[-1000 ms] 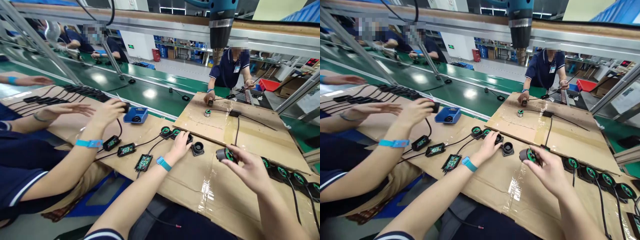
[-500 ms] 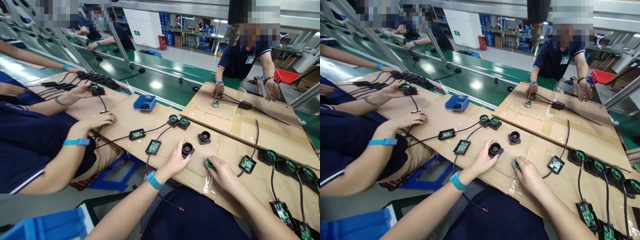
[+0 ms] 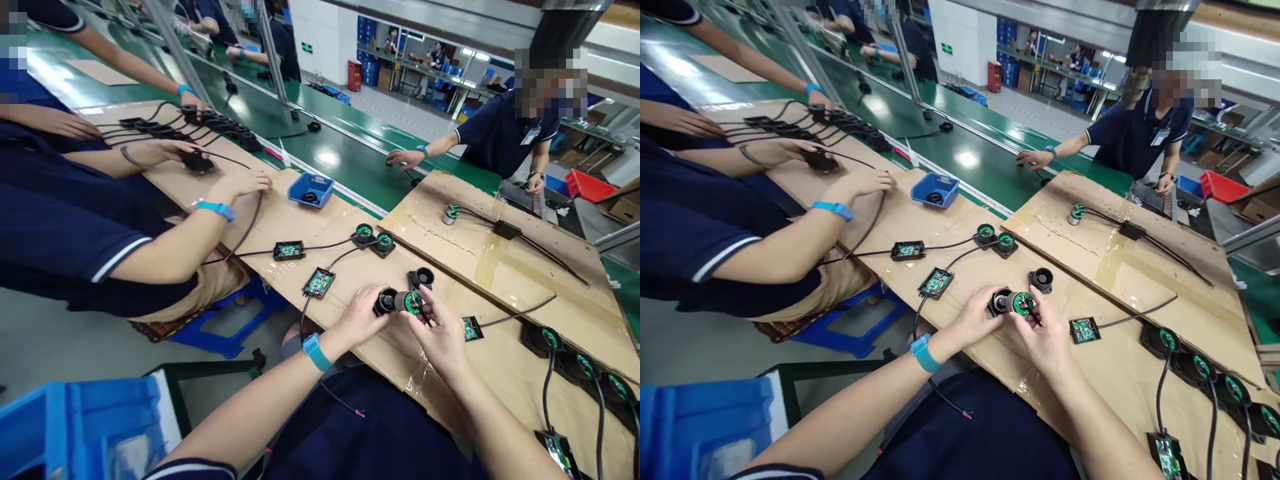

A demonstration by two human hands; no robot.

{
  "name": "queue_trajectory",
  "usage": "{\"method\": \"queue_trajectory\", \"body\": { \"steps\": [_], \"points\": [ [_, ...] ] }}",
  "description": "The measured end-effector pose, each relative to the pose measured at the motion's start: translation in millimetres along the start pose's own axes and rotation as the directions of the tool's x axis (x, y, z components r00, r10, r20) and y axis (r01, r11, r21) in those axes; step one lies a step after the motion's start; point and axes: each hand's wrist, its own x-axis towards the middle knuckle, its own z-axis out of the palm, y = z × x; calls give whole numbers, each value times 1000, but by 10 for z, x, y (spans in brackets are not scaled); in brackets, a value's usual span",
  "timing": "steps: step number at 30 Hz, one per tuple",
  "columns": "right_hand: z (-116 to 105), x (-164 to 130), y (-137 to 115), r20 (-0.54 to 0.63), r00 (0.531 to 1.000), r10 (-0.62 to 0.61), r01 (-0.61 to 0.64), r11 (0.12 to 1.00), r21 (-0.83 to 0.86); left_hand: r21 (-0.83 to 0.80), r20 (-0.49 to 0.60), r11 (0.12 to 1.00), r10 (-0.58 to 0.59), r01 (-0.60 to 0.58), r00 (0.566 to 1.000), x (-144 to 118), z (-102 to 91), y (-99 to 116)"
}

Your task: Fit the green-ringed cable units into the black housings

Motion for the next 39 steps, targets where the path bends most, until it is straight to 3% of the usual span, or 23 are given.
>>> {"method": "queue_trajectory", "body": {
  "steps": [5, 10, 16, 22, 29, 34, 39],
  "points": [
    [91, 47, 46, -37, 999, 11, -11, 1000, 9, -40, -51, 999, 20, -22, 998, -20, 13, -23],
    [196, 78, -3, 80, 994, -81, 88, 992, -86, -26, -61, 999, 36, -37, 997, -43, 26, -40],
    [300, 82, -70, 137, 989, -55, 71, 991, -116, -46, -30, 998, 46, -47, 998, -76, 39, -54],
    [384, 38, 26, 133, 985, -113, 129, 985, -116, -105, -9, 994, 38, -39, 999, -62, 35, -66],
    [410, -23, 114, 267, 955, -133, 192, 959, -210, -154, 27, 988, 34, -29, 999, -61, 28, -86],
    [493, -33, 193, 227, 959, -170, 196, 976, -98, -158, 41, 987, 20, -13, 999, -61, 62, -81],
    [405, 104, 177, 139, 943, -303, 318, 942, -108, -212, -16, 977, 31, -33, 999, -91, 25, -68]
  ]
}}
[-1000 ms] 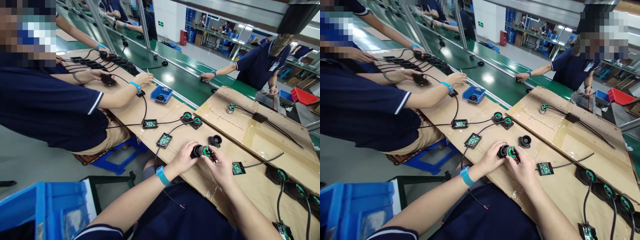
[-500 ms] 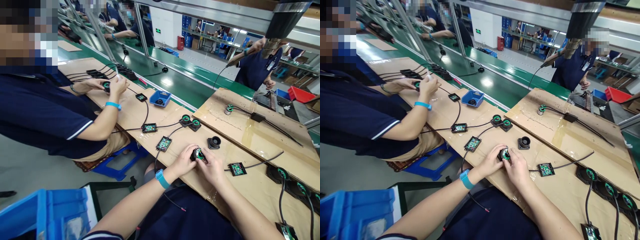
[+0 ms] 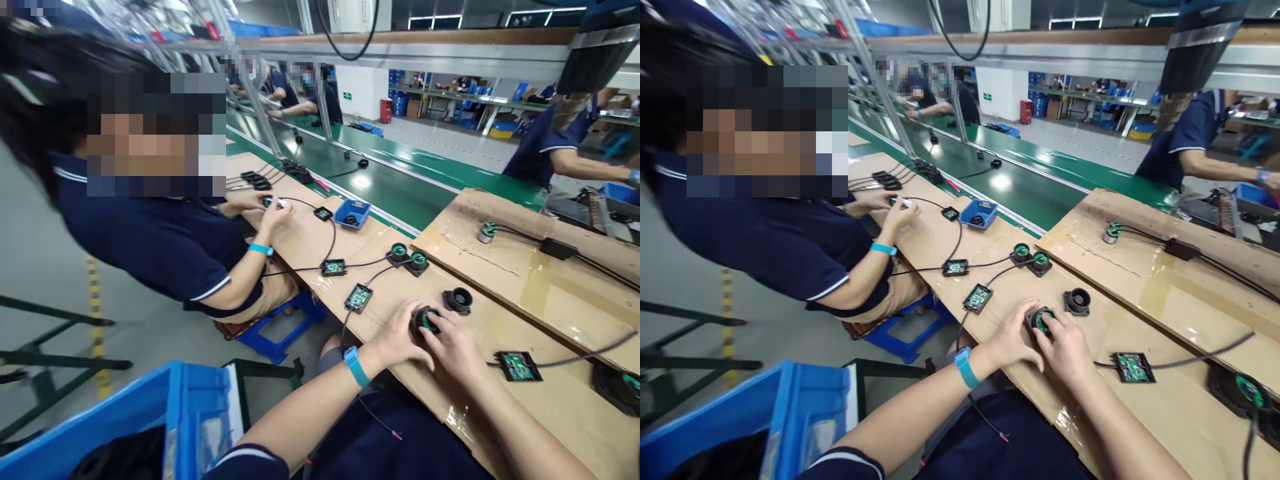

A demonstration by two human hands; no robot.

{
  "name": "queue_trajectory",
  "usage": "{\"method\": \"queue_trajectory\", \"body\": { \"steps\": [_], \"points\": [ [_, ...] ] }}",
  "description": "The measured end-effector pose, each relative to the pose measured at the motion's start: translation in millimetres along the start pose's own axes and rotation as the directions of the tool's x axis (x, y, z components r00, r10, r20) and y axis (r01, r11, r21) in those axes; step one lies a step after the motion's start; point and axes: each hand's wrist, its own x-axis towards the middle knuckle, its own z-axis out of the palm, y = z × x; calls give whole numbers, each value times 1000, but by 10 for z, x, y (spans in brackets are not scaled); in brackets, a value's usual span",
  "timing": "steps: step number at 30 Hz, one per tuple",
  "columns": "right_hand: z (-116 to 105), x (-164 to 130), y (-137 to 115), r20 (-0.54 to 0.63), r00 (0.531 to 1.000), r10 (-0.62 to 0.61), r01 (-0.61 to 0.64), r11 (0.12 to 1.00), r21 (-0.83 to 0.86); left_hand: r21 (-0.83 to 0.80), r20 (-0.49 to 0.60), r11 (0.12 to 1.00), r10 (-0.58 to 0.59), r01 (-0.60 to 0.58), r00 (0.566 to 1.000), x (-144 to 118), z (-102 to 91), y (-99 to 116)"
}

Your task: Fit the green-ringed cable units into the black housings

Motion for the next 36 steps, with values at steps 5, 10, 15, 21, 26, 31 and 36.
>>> {"method": "queue_trajectory", "body": {
  "steps": [5, 10, 15, 21, 26, 31, 36],
  "points": [
    [-10, 10, -11, -84, 996, -41, 35, 996, -77, -126, -226, 992, -58, 30, 972, -32, -93, 37],
    [54, 29, 17, -45, 997, -59, 53, 992, -118, -289, -366, 951, -218, 112, 905, 12, -105, 26],
    [161, 81, 17, 8, 1000, -30, 31, 972, -235, -318, -413, 937, -276, 146, 868, -33, -122, -28],
    [-262, 463, -289, -61, 998, 3, -21, 953, -303, -458, -251, 870, -322, 182, 913, -113, -70, 127],
    [-789, 1282, -728, -214, 975, 66, -108, 975, -195, -661, 13, 727, -238, 187, 971, 256, 372, 617],
    [-692, 1886, -433, -97, 906, 411, -423, 887, -187, -762, 62, 567, -415, 312, 908, 459, 578, 810],
    [-393, 1723, 179, -44, 829, 557, -529, 757, -385, -734, 370, 407, -433, 544, 822, 125, -45, 528]
  ]
}}
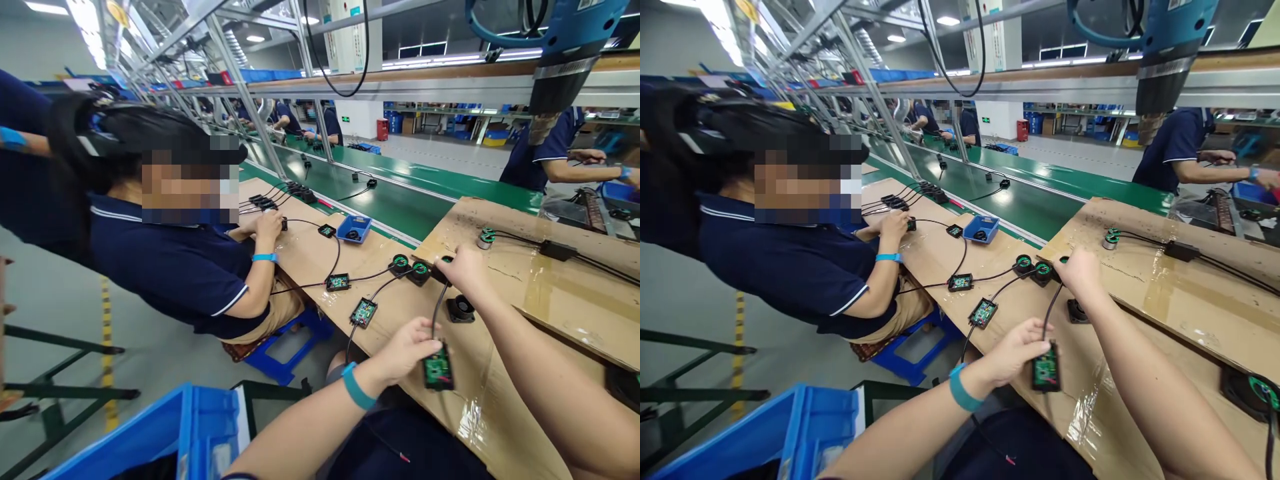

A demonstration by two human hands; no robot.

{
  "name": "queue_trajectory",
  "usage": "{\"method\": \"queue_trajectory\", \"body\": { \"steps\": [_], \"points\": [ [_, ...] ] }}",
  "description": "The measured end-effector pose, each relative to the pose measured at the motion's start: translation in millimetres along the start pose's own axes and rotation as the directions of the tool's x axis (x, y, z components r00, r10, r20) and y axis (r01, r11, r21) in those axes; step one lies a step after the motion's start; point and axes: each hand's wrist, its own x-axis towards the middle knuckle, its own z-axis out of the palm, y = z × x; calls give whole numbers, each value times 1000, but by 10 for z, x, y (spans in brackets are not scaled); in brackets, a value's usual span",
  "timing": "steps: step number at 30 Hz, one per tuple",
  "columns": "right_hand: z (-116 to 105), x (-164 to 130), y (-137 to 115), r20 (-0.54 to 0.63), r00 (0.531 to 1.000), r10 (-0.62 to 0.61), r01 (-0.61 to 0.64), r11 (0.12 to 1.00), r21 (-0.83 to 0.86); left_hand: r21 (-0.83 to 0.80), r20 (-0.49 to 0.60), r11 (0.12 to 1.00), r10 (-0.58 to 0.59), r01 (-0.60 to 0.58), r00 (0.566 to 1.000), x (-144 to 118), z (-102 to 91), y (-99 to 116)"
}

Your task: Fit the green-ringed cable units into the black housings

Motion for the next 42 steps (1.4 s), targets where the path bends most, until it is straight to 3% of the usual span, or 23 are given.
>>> {"method": "queue_trajectory", "body": {
  "steps": [4, 6, 12, 18, 23, 25, 27, 30, 33, 35, 37, 39, 42],
  "points": [
    [342, -58, 131, 243, 970, 24, -4, 997, -83, 191, -328, 978, -15, 82, 945, -142, -669, 162],
    [462, -67, 96, 289, 957, 33, -12, 997, -76, 337, -384, 934, 22, 118, 923, -94, -898, 215],
    [722, -9, -3, 254, 967, 34, -40, 999, 17, 782, -432, 601, 331, 165, 839, 138, -1396, 417],
    [931, 203, -22, 218, 976, -26, -4, 991, 133, 922, -358, 298, 410, 248, 839, 350, -1880, 870],
    [797, 642, 232, 167, 973, -159, 139, 982, 127, 952, -303, 88, 429, 294, 851, 426, -2050, 1149],
    [658, 886, 502, 112, 980, -164, 158, 985, 64, 952, -265, -13, 467, 306, 844, 417, -2001, 1168],
    [543, 1121, 838, 68, 986, -150, 151, 989, -9, 948, -165, -137, 563, 288, 810, 410, -1856, 1114],
    [491, 1356, 1295, 96, 987, -128, 138, 986, -99, 972, 84, -225, 619, 74, 781, 453, -1468, 894],
    [533, 1420, 1513, 146, 982, -122, 146, 975, -167, 971, 236, -98, 501, -216, 832, 605, -948, 568],
    [556, 1418, 1532, 147, 982, -115, 144, 969, -203, 948, 280, 33, 386, -316, 879, 782, -595, 350],
    [548, 1418, 1506, 149, 984, -102, 134, 966, -222, 907, 350, 146, 266, -396, 898, 1009, -294, 168],
    [499, 1420, 1480, 167, 982, -86, 122, 968, -219, 857, 426, 235, 176, -458, 888, 1231, -76, 37],
    [357, 1343, 1469, 199, 978, -67, 104, 978, -182, 848, 415, 275, 185, -453, 891, 1385, 79, -58]
  ]
}}
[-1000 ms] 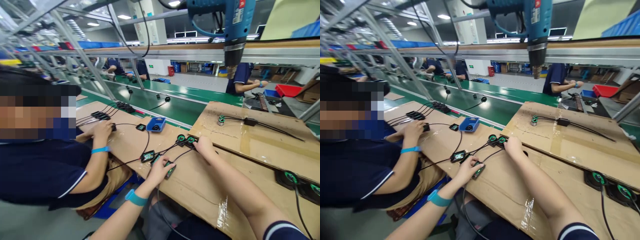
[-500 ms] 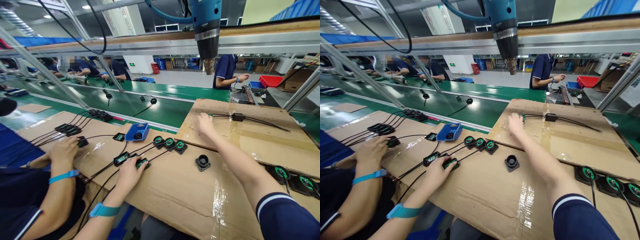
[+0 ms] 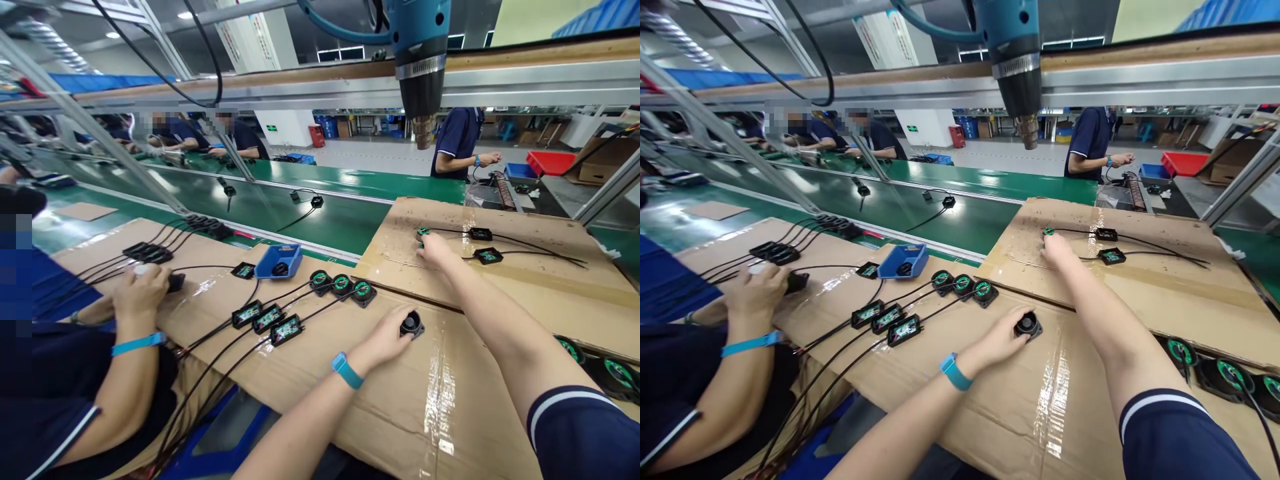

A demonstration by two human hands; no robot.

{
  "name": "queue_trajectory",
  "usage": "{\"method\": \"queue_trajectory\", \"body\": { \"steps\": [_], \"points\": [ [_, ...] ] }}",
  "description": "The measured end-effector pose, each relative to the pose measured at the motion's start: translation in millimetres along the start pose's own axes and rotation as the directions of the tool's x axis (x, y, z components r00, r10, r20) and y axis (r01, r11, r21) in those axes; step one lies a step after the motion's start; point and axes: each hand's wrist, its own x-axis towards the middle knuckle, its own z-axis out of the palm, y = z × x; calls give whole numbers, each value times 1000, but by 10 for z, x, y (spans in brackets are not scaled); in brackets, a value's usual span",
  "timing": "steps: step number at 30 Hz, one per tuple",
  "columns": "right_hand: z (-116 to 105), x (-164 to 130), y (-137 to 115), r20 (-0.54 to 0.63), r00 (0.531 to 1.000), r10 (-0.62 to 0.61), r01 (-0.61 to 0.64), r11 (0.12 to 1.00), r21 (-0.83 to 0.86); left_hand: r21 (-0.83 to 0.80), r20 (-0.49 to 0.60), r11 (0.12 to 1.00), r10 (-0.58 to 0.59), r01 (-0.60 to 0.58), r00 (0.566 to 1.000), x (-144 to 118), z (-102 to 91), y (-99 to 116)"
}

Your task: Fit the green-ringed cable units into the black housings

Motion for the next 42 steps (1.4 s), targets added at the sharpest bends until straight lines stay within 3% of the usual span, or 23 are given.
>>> {"method": "queue_trajectory", "body": {
  "steps": [3, 7, 11, 14, 19, 24, 28, 31, 36, 39, 42],
  "points": [
    [-103, -359, -9, 5, 1000, -14, 13, 998, 61, 157, -133, 984, -61, 81, 989, -169, -22, 49],
    [-25, -1259, -154, 28, 991, -133, 125, 974, 188, 299, -267, 941, -79, 161, 961, -652, -156, 94],
    [326, -2162, -389, 33, 975, -220, 195, 917, 348, 87, -358, 974, -164, 207, 919, -895, -147, 70],
    [555, -2523, -470, 23, 980, -199, 170, 886, 431, -93, -322, 978, -205, 184, 924, -915, -44, 43],
    [631, -2612, -362, 66, 985, -159, 88, 794, 602, -44, -434, 983, -177, 176, 883, -975, 90, 34],
    [713, -2565, -295, 84, 993, -77, -5, 704, 710, -35, -367, 993, -118, 113, 923, -996, 138, 26],
    [812, -2560, -289, 94, 993, -72, -27, 633, 774, -68, -419, 987, -161, 147, 893, -993, 170, 8],
    [823, -2563, -281, 64, 995, -73, -2, 647, 763, -57, -464, 985, -171, 163, 869, -1004, 173, 2],
    [693, -2592, -299, 63, 998, -2, -43, 717, 696, -55, -406, 994, -110, 96, 907, -996, 152, 15],
    [546, -2653, -414, -26, 997, 68, -27, 673, 739, -116, -437, 985, -163, 125, 884, -995, 146, 22],
    [404, -2704, -655, -173, 981, 89, 82, 619, 781, -158, -507, 974, -223, 164, 832, -1005, 138, 35]
  ]
}}
